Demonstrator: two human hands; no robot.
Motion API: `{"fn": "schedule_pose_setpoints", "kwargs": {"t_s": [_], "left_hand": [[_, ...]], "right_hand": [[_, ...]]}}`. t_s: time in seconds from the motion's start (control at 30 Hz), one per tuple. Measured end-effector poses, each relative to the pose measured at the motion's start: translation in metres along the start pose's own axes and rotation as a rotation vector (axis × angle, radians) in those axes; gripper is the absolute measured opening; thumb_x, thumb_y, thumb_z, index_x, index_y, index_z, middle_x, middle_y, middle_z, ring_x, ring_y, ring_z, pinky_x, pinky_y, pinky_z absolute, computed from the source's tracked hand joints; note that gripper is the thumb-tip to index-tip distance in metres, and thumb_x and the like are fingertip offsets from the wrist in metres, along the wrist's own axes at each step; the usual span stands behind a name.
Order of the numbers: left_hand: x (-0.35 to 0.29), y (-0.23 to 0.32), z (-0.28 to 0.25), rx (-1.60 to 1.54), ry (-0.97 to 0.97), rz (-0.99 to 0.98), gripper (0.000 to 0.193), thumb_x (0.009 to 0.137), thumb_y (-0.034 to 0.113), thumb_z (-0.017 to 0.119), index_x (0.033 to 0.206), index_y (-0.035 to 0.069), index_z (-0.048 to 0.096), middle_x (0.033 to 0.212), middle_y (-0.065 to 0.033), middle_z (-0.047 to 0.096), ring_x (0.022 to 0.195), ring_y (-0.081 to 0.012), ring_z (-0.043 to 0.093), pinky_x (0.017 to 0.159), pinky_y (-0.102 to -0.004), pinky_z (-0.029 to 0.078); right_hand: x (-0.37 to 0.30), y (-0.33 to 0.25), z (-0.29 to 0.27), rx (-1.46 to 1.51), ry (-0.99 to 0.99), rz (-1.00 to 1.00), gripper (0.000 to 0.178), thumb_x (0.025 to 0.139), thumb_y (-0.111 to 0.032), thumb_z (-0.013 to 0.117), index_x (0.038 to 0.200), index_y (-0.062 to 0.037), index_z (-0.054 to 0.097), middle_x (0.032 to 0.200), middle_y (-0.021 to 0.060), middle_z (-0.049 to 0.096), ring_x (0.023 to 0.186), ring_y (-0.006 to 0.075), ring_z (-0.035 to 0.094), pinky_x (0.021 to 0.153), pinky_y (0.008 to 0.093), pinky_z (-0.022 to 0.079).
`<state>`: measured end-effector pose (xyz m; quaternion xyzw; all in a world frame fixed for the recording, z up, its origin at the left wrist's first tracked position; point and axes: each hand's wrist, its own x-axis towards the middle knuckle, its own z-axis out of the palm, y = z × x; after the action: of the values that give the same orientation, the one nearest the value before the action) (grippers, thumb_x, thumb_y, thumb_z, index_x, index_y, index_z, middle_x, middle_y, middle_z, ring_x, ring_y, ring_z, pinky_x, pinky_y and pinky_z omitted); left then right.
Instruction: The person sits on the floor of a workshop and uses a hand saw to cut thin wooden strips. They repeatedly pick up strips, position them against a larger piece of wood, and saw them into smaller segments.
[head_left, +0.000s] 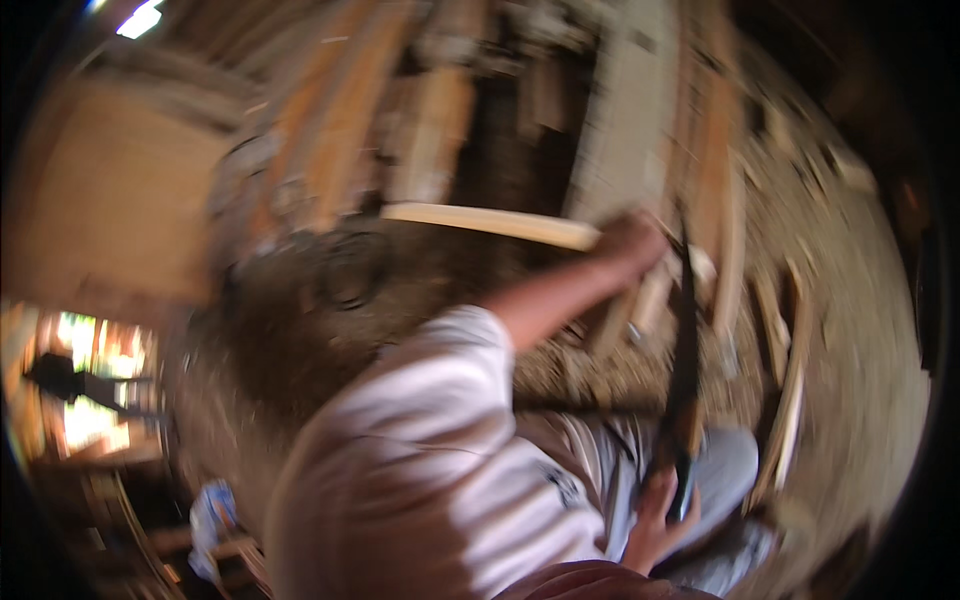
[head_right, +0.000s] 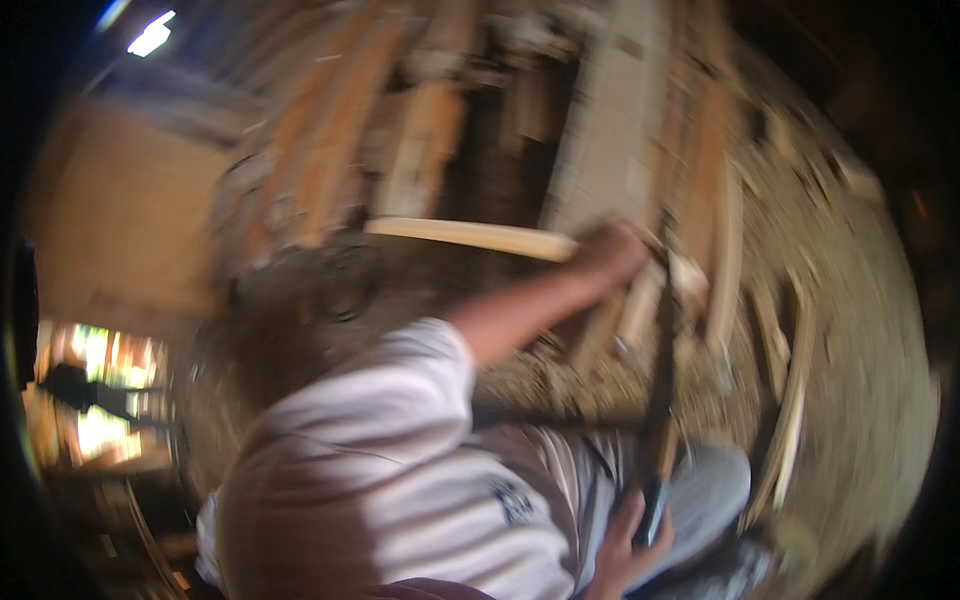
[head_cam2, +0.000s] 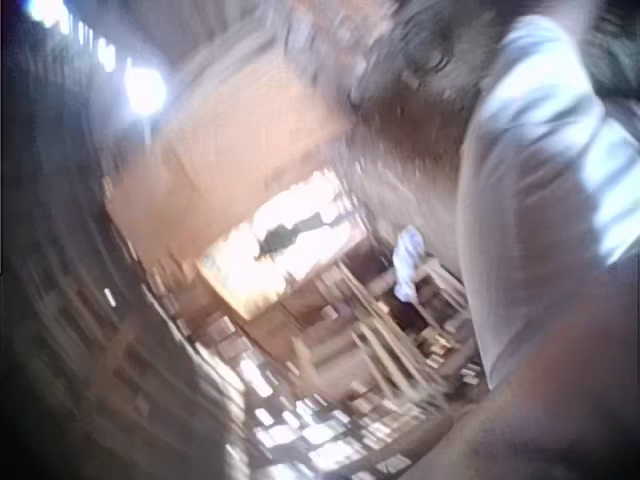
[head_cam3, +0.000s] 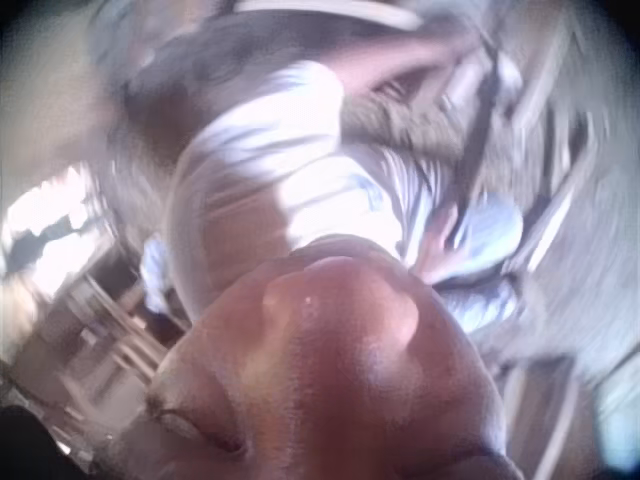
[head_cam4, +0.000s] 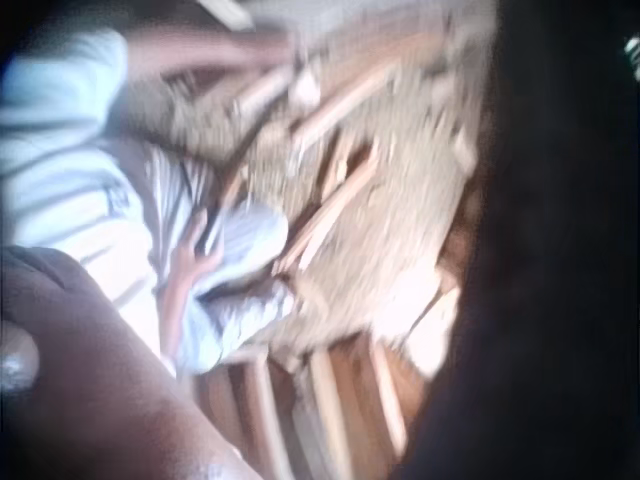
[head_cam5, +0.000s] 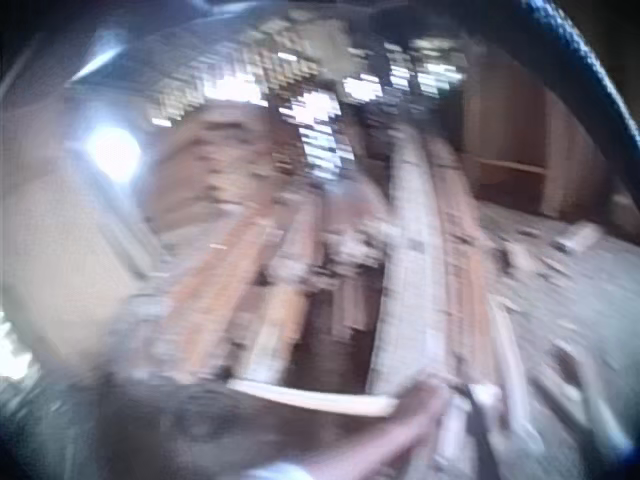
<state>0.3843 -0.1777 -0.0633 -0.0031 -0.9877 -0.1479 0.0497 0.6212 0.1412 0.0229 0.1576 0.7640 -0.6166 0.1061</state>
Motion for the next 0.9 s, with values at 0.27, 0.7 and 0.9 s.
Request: {"fn": "schedule_pose_setpoints", "kwargs": {"t_s": [0.27, 0.7, 0.9], "left_hand": [[0.031, 0.034, 0.045, -0.513, 0.167, -0.211, 0.029, 0.09, 0.017, 0.052, 0.101, 0.002, 0.075, 0.103, -0.0206, 0.077, 0.11, -0.0317, 0.071, 0.106, -0.0435, 0.052], [0.029, 0.048, 0.02, -0.65, 0.064, -0.351, 0.037, 0.092, 0.02, 0.051, 0.122, 0.012, 0.072, 0.115, -0.023, 0.074, 0.107, -0.0366, 0.072, 0.096, -0.0494, 0.055], [0.003, 0.037, -0.04, -0.677, 0.019, -0.572, 0.043, 0.091, 0.027, 0.054, 0.125, 0.003, 0.068, 0.127, -0.031, 0.068, 0.121, -0.0473, 0.065, 0.116, -0.0489, 0.045]], "right_hand": [[0.051, -0.044, 0.087, -0.03, -0.159, -0.126, 0.038, 0.097, -0.02, 0.082, 0.12, 0.0058, 0.066, 0.101, 0.0124, 0.068, 0.083, 0.0171, 0.064, 0.076, 0.0297, 0.051], [0.025, -0.03, 0.027, 0.077, 0.015, 0.003, 0.035, 0.101, -0.019, 0.078, 0.122, 0.0047, 0.063, 0.093, 0.0099, 0.066, 0.076, 0.0132, 0.062, 0.063, 0.0248, 0.05], [-0.027, -0.006, -0.011, 0.118, 0.026, 0.069, 0.037, 0.1, -0.021, 0.08, 0.12, 0.0051, 0.063, 0.09, 0.0091, 0.065, 0.072, 0.0117, 0.06, 0.061, 0.0262, 0.049]]}}
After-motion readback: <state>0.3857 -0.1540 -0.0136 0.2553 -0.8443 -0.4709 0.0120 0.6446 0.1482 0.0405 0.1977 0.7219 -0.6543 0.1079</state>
